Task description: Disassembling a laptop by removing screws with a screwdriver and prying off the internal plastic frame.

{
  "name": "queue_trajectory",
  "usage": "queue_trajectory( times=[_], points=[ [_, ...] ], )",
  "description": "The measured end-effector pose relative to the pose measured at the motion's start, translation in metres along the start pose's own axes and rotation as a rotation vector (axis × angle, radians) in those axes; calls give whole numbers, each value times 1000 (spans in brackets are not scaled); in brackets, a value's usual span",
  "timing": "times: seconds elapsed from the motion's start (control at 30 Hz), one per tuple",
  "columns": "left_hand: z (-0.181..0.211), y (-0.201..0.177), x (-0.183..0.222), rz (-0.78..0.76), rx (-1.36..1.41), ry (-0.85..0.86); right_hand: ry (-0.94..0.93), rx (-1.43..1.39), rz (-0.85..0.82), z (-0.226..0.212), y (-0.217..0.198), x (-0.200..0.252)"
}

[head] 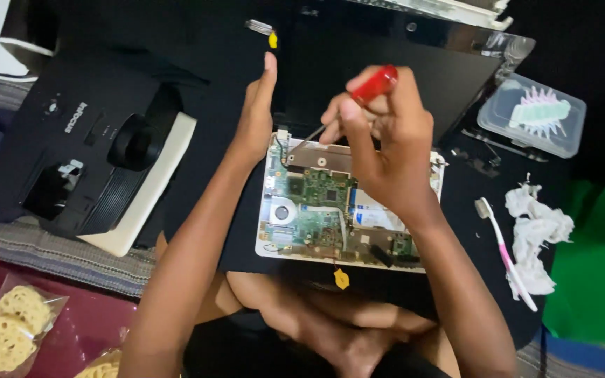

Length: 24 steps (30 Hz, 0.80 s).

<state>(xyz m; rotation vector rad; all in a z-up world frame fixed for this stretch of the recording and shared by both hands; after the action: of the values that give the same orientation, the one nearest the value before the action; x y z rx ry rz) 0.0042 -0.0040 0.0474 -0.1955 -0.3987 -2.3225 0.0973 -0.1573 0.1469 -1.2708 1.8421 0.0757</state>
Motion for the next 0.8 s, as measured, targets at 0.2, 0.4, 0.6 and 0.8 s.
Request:
queue_trajectory(
  times=[0.2, 0.4, 0.6, 0.8],
  points=[
    [-7, -4, -6, -68, 68, -21, -39, 44, -54, 11, 8, -8],
    [-5, -4, -6, -100, 92, -10, 0, -19, -76, 10, 3, -10],
    [-10, -5, -11, -149, 189, -10, 23, -71, -121, 10, 0, -11],
    [-10, -6, -10, -131, 182, -11, 43, -76, -118, 9, 1, -11]
  ],
)
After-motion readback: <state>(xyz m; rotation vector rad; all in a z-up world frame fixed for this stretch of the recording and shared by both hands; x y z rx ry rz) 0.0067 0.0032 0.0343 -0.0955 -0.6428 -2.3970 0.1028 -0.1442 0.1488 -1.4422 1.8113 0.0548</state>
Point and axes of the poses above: each hand's wrist, its own x-axis away from the middle knuckle, its own y-axis out of the palm, z = x × y, the point moved 1 cm from there along -x, towards the middle knuckle, and after that the axes turned 13 degrees about -y, right-handed, at the moved point
